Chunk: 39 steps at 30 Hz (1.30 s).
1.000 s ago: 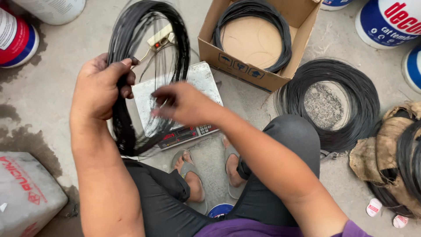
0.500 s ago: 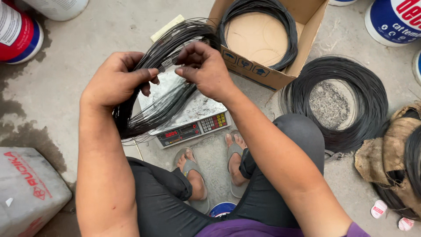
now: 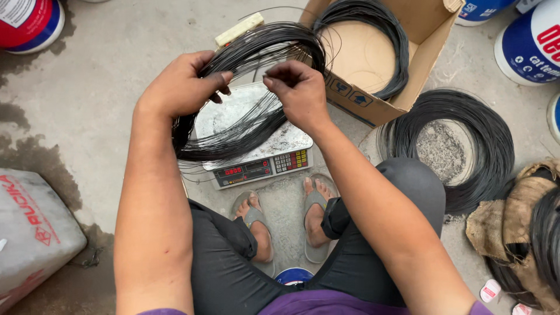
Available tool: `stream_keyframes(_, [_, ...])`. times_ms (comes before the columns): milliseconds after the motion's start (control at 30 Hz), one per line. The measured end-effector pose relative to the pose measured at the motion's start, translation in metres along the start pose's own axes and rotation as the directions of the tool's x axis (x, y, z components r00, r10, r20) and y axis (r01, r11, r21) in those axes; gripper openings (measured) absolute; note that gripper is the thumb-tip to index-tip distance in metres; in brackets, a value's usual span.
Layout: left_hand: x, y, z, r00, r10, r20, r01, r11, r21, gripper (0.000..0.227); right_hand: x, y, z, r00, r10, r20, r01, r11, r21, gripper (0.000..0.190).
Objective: The person sits on the floor and weighs a coil of black wire on a digital scale. They then pick up a larger bundle of wire, use pliers to cut a section, and place the cut bundle onto the scale to weigh it.
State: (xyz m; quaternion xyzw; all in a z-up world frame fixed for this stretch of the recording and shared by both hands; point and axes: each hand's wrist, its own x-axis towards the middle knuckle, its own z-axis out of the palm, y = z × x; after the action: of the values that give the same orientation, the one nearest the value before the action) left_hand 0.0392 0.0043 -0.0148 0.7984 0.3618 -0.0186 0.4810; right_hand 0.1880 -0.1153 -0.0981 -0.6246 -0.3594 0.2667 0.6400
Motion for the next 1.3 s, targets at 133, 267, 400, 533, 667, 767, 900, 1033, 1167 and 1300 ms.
stream_keyframes(133, [-0.004, 0.005, -0.003, 0.992, -0.123, -0.013, 0.124, 0.990, 0.069, 0.021, 0.001, 0.009, -0.001, 0.974, 0.194, 0.119, -0.173, 0.971, -0.165, 0.012])
stream_keyframes(267, [0.001, 0.002, 0.003, 0.999, 0.004, -0.032, -0.005, 0.999, -0.038, 0.016, -0.010, 0.000, 0.011, 0.904, 0.367, 0.221, -0.358, 0.930, -0.079, 0.021])
stream_keyframes(400, [0.004, 0.004, 0.010, 0.994, 0.098, -0.042, -0.098, 0.995, 0.000, 0.016, -0.020, -0.005, 0.024, 0.885, 0.366, 0.287, -0.406, 0.909, 0.093, 0.029])
stream_keyframes(533, [0.010, 0.000, 0.011, 0.973, 0.226, -0.041, -0.225, 0.974, 0.025, 0.018, -0.029, -0.005, 0.039, 0.915, 0.307, 0.262, -0.385, 0.859, 0.338, 0.033])
stream_keyframes(667, [0.009, 0.001, 0.010, 0.993, 0.108, 0.038, -0.101, 0.983, -0.154, 0.012, -0.031, -0.003, 0.046, 0.946, 0.284, 0.153, -0.323, 0.852, 0.411, 0.031])
stream_keyframes(767, [0.010, -0.001, 0.013, 0.991, 0.113, 0.067, -0.096, 0.972, -0.215, 0.010, -0.032, -0.012, 0.047, 0.932, 0.329, 0.151, -0.360, 0.808, 0.466, 0.026])
stream_keyframes(900, [0.010, 0.001, 0.015, 0.996, 0.051, 0.069, -0.031, 0.964, -0.266, 0.011, -0.032, -0.021, 0.048, 0.909, 0.371, 0.191, -0.417, 0.803, 0.425, 0.025])
stream_keyframes(1033, [0.011, 0.002, 0.016, 0.999, 0.031, 0.038, -0.020, 0.964, -0.264, 0.010, -0.034, -0.030, 0.049, 0.907, 0.378, 0.187, -0.422, 0.815, 0.398, 0.015])
stream_keyframes(1167, [0.015, 0.000, 0.019, 0.995, 0.102, -0.010, -0.103, 0.986, -0.134, 0.016, -0.039, -0.044, 0.050, 0.891, 0.403, 0.207, -0.453, 0.782, 0.428, 0.018])
stream_keyframes(1300, [0.020, -0.007, 0.022, 0.990, 0.141, -0.024, -0.143, 0.978, -0.151, 0.032, -0.037, -0.041, 0.048, 0.909, 0.352, 0.222, -0.415, 0.799, 0.436, 0.012])
